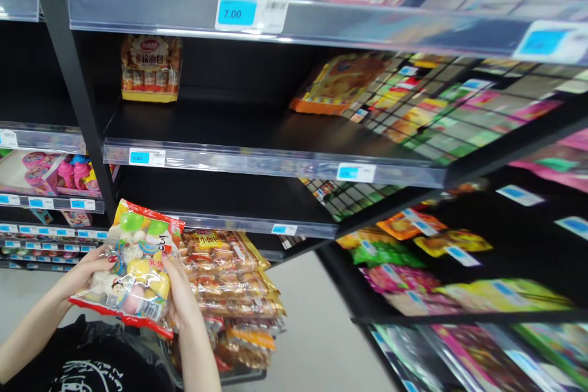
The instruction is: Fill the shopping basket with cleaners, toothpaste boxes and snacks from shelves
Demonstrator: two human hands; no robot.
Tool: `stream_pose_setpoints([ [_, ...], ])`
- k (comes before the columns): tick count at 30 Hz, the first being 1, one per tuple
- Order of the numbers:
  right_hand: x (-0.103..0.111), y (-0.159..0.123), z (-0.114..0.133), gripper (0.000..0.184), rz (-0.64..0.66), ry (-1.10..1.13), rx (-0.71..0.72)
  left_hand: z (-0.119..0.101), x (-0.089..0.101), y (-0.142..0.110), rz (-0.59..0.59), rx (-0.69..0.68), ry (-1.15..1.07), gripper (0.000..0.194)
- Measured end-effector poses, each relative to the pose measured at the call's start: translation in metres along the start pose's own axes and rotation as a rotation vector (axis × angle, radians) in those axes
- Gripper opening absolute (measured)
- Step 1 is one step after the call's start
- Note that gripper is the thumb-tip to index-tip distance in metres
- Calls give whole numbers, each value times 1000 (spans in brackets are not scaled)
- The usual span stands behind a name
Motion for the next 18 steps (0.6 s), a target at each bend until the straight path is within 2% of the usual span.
stream_pose_setpoints([
  [3, 1, -3, -5, 24, -11, 77, -70, 1, -3, 0, 7, 8, -9, 57],
  [10, 3, -13, 3, 31, -42, 108, -45, 6, 2, 1, 9, -46, 50, 58],
  [15, 3, -25, 10, 46, -88, 96, 31, -12, -27, -11, 170, -187, 195, 63],
  [18, 0, -34, 17, 51, -93, 65, 82, -17, -36, -20, 195, -238, 250, 64],
])
Point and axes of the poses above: each hand's wrist, its own y-axis towards the middle knuckle, its own x-axis out of the back of the hand, z = x × y, the point moved 10 cm from there along y, towards the middle knuckle, and after that the axes turned 13 degrees about z, right-handed, at the moved point
